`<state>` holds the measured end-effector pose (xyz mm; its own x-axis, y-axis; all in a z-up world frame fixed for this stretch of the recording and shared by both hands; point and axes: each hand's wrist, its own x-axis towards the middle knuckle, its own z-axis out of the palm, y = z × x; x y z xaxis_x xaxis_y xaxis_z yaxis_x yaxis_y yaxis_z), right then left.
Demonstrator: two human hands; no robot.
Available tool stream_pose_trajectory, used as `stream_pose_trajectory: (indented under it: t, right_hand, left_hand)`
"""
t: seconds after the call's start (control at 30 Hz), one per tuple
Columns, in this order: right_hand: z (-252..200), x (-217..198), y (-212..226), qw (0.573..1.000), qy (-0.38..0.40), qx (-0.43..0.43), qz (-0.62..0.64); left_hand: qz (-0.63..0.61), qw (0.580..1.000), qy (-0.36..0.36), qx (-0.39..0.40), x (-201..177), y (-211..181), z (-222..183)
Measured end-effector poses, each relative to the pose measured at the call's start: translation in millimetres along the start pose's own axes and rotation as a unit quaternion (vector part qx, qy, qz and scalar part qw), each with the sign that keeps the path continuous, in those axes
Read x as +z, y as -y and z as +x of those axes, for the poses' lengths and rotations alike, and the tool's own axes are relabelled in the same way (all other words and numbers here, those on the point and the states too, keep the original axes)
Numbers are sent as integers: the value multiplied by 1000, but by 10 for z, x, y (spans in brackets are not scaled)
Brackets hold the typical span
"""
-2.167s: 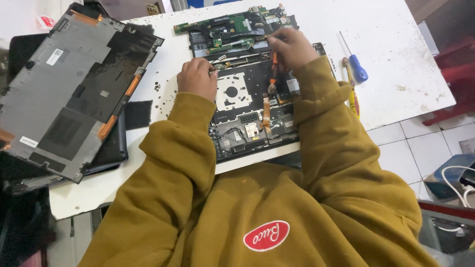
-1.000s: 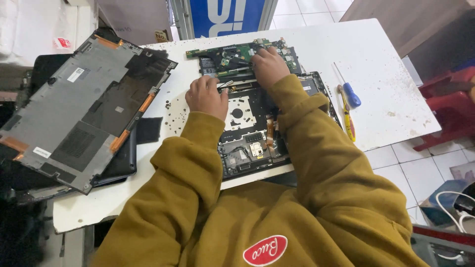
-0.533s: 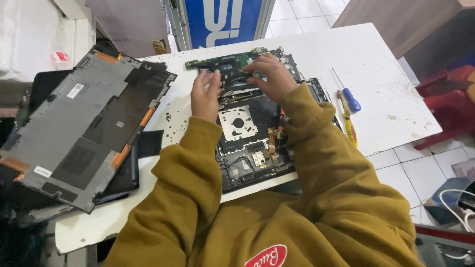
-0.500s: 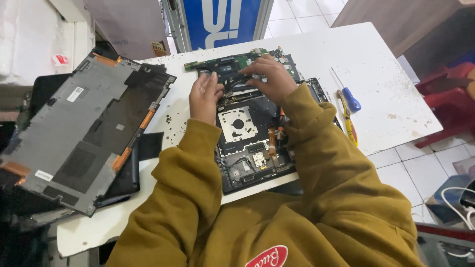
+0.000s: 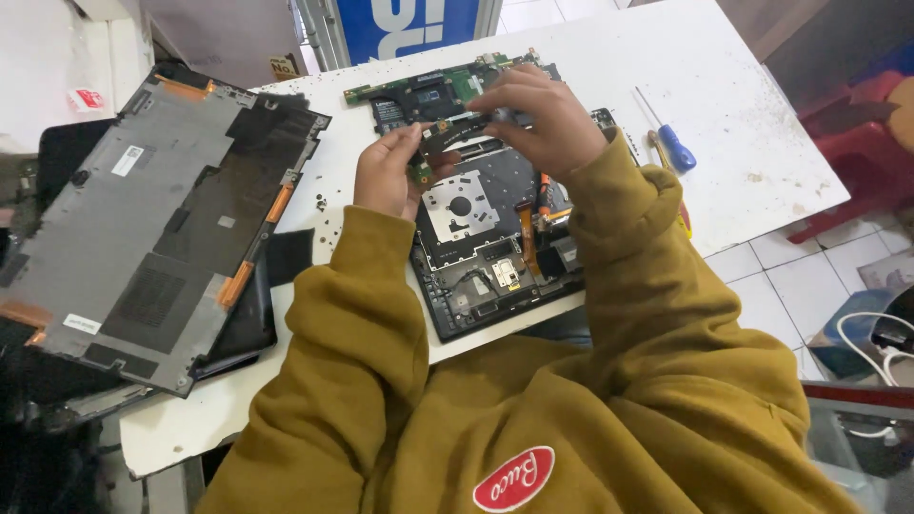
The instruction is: Disassembling a laptop by removing internal components like the motherboard and disconnecting ribbon cables using a screwdriver.
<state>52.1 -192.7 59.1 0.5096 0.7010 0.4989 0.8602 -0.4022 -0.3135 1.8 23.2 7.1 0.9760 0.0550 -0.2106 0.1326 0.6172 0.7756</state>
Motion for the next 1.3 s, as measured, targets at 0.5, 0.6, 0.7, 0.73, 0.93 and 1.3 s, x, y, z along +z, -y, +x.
stream_pose_trajectory:
  t: [0.5, 0.6, 0.7, 0.73, 0.93, 1.3]
  right_hand:
    - [-2019, -263, -695, 813, -7, 527, -248]
    - [-1918, -293, -485, 767, 23, 591, -251]
    - [-2017, -237, -605, 763, -15, 596, -250]
    - [-1974, -224, -565, 763, -15, 596, -250]
    - [-1917, -181, -508, 757, -31, 605, -244]
    - [-483, -355, 148, 948, -110, 251, 165]
  left_hand:
    - [-91, 989, 104, -56, -198, 105, 135]
    - [-129, 982, 130, -48, -184, 107, 116]
    - [-132, 976, 166, -54, -223, 108, 126]
    - [-132, 976, 166, -54, -228, 100, 130]
    - [-153, 961, 228, -33, -303, 198, 206]
    - [-202, 957, 200, -56, -282, 262, 266]
